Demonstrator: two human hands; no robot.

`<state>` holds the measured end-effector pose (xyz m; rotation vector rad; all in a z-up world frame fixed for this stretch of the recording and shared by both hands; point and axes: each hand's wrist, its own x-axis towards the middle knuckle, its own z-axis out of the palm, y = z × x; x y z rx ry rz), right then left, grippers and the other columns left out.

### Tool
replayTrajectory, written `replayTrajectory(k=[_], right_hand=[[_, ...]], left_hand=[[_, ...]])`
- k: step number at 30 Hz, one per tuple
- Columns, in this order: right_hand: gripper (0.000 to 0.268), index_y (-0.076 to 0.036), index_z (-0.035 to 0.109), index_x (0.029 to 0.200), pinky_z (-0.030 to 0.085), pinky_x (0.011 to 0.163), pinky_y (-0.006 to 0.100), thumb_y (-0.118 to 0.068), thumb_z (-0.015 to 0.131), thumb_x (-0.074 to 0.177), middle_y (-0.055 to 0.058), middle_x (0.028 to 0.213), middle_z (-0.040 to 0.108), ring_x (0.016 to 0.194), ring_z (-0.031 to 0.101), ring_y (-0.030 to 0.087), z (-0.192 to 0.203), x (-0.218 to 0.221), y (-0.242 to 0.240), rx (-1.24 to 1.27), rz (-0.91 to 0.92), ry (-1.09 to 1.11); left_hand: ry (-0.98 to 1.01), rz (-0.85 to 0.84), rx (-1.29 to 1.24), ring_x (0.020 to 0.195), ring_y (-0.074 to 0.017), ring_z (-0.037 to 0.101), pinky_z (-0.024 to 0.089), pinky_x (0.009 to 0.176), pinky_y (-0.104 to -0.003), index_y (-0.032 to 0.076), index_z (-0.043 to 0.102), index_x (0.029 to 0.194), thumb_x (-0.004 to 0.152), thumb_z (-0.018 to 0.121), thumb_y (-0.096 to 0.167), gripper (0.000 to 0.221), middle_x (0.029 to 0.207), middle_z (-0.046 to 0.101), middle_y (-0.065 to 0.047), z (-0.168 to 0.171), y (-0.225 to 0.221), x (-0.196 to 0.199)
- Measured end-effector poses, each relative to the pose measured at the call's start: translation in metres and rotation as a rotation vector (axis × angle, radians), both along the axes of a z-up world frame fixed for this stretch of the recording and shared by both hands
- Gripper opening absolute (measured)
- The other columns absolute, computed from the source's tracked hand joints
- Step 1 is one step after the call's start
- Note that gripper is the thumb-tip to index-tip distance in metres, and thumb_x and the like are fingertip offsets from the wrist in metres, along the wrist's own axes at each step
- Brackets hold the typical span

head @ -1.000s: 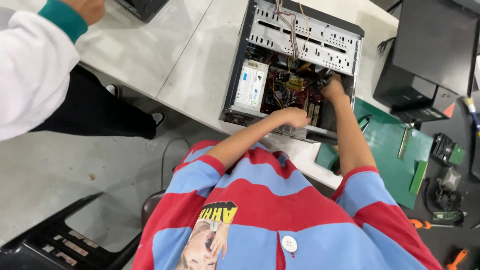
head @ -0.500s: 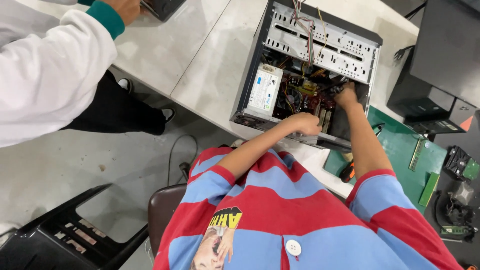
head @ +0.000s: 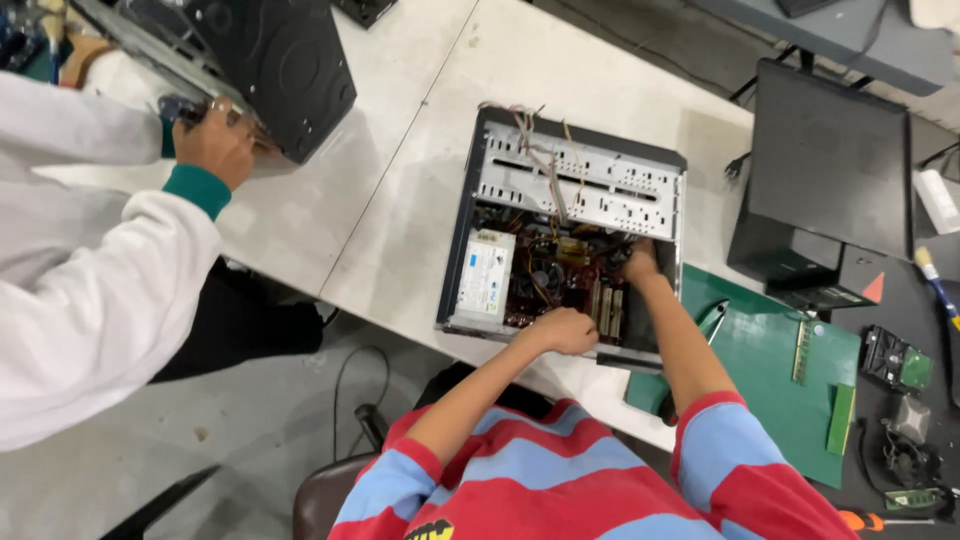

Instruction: Inspecting internal connections and components within a desktop computer case using tools and hands.

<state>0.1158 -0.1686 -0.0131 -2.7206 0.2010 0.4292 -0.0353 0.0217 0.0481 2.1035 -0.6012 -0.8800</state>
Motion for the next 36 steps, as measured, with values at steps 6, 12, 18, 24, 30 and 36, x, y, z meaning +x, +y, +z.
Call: replayTrajectory(k=[6, 12, 18, 24, 30, 36], right_hand=[[0.041, 0.01, 0.07, 0.115, 0.06, 0.093, 0.046, -0.003, 0.083, 0.08, 0.029, 0.11, 0.072, 0.111, 0.069, 0.041, 0.006, -0.032, 0.007, 0.219, -0.193, -0.132], [0.027, 0.013, 0.07, 0.114, 0.064, 0.081, 0.049, 0.006, 0.064, 0.088, 0.03, 0.103, 0.073, 0.1, 0.073, 0.042, -0.064, -0.03, -0.025, 0.271, -0.367, -0.103], [0.027, 0.018, 0.067, 0.115, 0.062, 0.076, 0.049, 0.01, 0.063, 0.089, 0.033, 0.102, 0.072, 0.094, 0.072, 0.042, -0.037, -0.037, -0.012, 0.408, -0.339, -0.229], [0.03, 0.018, 0.066, 0.116, 0.06, 0.088, 0.053, 0.014, 0.063, 0.087, 0.034, 0.11, 0.071, 0.109, 0.068, 0.047, -0.03, -0.051, -0.008, 0.415, -0.284, -0.353], [0.032, 0.013, 0.059, 0.124, 0.057, 0.104, 0.051, 0.011, 0.059, 0.093, 0.034, 0.122, 0.065, 0.122, 0.061, 0.046, -0.002, -0.048, 0.016, 0.475, -0.448, -0.254], [0.045, 0.006, 0.06, 0.133, 0.049, 0.112, 0.049, -0.022, 0.038, 0.105, 0.028, 0.137, 0.06, 0.132, 0.056, 0.04, 0.022, -0.053, 0.025, 0.749, -0.716, -0.196]], left_hand=[[0.071, 0.136, -0.065, 0.086, -0.0355, 0.069, 0.057, 0.076, -0.046, 0.002, 0.073, 0.091, 0.096, 0.047, 0.034, 0.042, 0.084, 0.072, -0.02, 0.026, 0.019, -0.011], [0.035, 0.323, -0.121, 0.101, -0.0433, 0.071, 0.056, 0.086, -0.052, 0.002, 0.068, 0.114, 0.1, 0.053, 0.023, 0.03, 0.1, 0.075, -0.025, 0.059, 0.034, -0.013], [0.329, 0.502, -0.31, 0.095, -0.0278, 0.073, 0.058, 0.084, -0.04, 0.003, 0.067, 0.117, 0.102, 0.054, 0.021, 0.027, 0.105, 0.076, -0.019, 0.035, 0.031, -0.003], [0.359, 0.632, -0.4, 0.107, -0.0291, 0.07, 0.057, 0.085, -0.041, 0.006, 0.061, 0.132, 0.106, 0.051, 0.022, 0.032, 0.123, 0.07, -0.019, 0.019, 0.024, 0.015], [0.22, 0.629, -0.511, 0.151, -0.0471, 0.02, 0.02, 0.124, -0.058, -0.006, 0.021, 0.159, 0.107, 0.034, 0.002, 0.055, 0.161, 0.022, -0.034, 0.051, -0.009, 0.063], [0.215, 0.647, -0.504, 0.155, -0.0441, 0.001, 0.0, 0.128, -0.054, -0.005, 0.007, 0.163, 0.092, 0.034, -0.009, 0.076, 0.168, 0.001, -0.031, -0.028, -0.045, 0.1]])
